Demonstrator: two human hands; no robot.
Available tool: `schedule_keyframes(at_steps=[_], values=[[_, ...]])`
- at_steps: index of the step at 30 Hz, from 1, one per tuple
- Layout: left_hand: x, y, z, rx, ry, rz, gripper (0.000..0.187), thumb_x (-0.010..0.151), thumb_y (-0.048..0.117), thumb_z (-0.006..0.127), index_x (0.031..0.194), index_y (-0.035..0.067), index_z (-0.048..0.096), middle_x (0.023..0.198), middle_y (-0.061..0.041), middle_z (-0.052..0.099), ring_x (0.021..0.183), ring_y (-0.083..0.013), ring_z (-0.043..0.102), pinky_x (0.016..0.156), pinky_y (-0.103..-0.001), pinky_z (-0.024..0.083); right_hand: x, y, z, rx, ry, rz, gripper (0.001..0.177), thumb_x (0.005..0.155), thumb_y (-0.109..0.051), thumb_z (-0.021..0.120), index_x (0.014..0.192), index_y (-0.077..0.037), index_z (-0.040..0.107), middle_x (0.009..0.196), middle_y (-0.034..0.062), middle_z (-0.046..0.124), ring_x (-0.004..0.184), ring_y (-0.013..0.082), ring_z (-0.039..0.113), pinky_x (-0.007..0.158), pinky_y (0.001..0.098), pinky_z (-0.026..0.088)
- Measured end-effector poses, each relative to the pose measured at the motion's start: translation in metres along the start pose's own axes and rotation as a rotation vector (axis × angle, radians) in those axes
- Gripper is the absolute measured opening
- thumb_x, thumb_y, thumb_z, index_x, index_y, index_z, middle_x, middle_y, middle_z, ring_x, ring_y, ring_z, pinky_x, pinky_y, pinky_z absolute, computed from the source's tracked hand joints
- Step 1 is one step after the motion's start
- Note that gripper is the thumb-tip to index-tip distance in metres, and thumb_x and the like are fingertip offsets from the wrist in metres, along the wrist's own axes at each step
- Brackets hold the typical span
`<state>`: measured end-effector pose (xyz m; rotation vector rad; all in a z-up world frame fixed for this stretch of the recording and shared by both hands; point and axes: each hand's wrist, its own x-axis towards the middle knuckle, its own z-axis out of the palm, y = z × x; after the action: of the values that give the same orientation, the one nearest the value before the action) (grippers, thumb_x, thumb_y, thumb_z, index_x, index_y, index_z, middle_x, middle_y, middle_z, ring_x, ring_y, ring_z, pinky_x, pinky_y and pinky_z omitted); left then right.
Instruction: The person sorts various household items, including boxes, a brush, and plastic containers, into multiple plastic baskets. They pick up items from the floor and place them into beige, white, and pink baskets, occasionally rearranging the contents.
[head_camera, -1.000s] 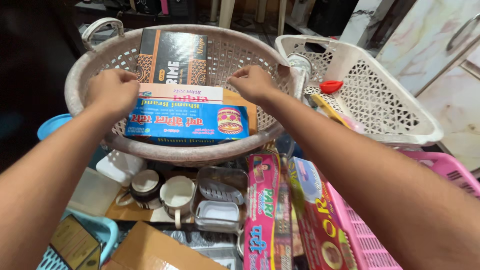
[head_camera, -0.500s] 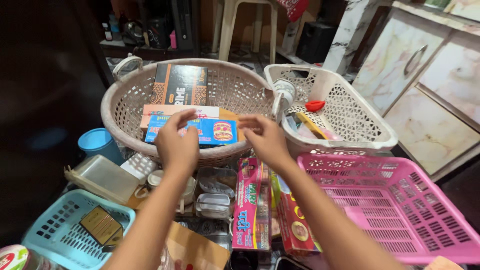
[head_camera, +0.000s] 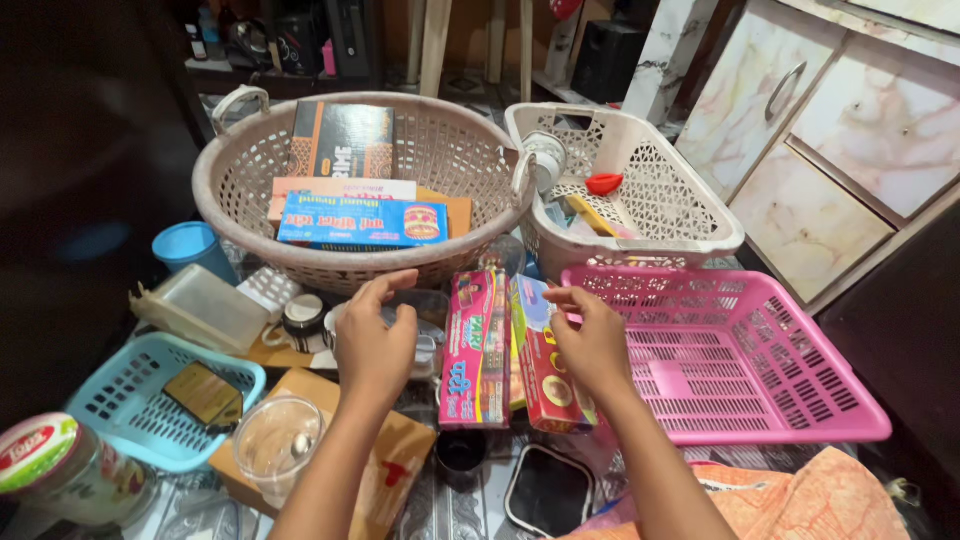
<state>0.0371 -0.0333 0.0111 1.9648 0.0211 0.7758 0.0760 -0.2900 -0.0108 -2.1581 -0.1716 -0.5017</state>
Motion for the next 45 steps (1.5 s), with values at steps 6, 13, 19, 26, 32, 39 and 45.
schedule_keyframes(at_steps=[6,13,19,26,32,39,45], values=[[-0.006,-0.002,-0.009,0.115,-0.106,0.068,0.036,0.08,0.005,0.059,0.112,0.011,0.076,0.115,-0.011,0.073,0.107,-0.0331,0.066,0.095,-0.043,0.051,-0.003,0.016,-0.013,-0.064,-0.014,0.109,0.026,0.09,-0.017,0.064,0.112,-0.011,0.076,0.108,0.0089,0.079,0.101,0.0228,0.077,0.085,0.0365,0.06],[-0.009,-0.009,-0.007,0.215,-0.195,0.143,0.035,0.078,0.005,0.063,0.111,0.012,0.075,0.116,-0.007,0.072,0.113,-0.0327,0.062,0.1,-0.045,0.046,-0.002,0.037,-0.002,-0.279,-0.118,0.044,0.044,0.084,-0.037,0.072,0.122,-0.013,0.07,0.121,0.0159,0.072,0.113,0.0315,0.068,0.1,0.0434,0.051],[-0.008,-0.019,-0.006,0.194,-0.198,0.122,0.036,0.078,0.004,0.063,0.111,0.012,0.075,0.117,-0.007,0.071,0.112,-0.0328,0.063,0.1,-0.044,0.047,-0.012,0.029,0.014,-0.502,-0.22,0.275,0.06,0.084,-0.056,0.067,0.131,-0.019,0.066,0.134,0.0212,0.054,0.127,0.0413,0.047,0.112,0.0497,0.039],[-0.009,-0.022,-0.008,0.215,-0.186,0.076,0.037,0.078,0.005,0.062,0.113,0.012,0.074,0.119,-0.007,0.071,0.112,-0.0328,0.062,0.1,-0.043,0.048,-0.023,0.01,0.022,-0.532,-0.347,0.293,0.1,0.078,-0.07,0.068,0.153,-0.013,0.036,0.156,0.016,0.031,0.143,0.0408,0.028,0.112,0.0548,0.033],[-0.012,-0.016,-0.009,0.242,-0.235,0.061,0.037,0.078,0.007,0.064,0.114,0.013,0.072,0.12,-0.007,0.07,0.113,-0.0328,0.062,0.101,-0.044,0.046,-0.023,0.013,0.021,-0.539,-0.366,0.269,0.103,0.076,-0.065,0.072,0.155,-0.012,0.033,0.161,0.0094,0.03,0.145,0.0397,0.029,0.118,0.0489,0.031],[-0.011,-0.025,-0.011,0.229,-0.191,0.045,0.038,0.079,0.007,0.064,0.115,0.013,0.073,0.122,-0.008,0.07,0.115,-0.0332,0.061,0.101,-0.043,0.046,-0.023,0.03,0.024,-0.551,-0.287,0.202,0.093,0.076,-0.051,0.079,0.151,-0.012,0.041,0.158,0.007,0.041,0.144,0.0341,0.037,0.119,0.0425,0.032],[-0.012,-0.028,-0.01,0.239,-0.21,0.015,0.039,0.078,0.007,0.065,0.116,0.014,0.073,0.121,-0.008,0.07,0.115,-0.033,0.061,0.101,-0.043,0.047,-0.025,0.019,0.024,-0.565,-0.282,0.226,0.095,0.074,-0.049,0.081,0.151,-0.012,0.041,0.158,0.0057,0.041,0.144,0.0334,0.037,0.119,0.0423,0.032]])
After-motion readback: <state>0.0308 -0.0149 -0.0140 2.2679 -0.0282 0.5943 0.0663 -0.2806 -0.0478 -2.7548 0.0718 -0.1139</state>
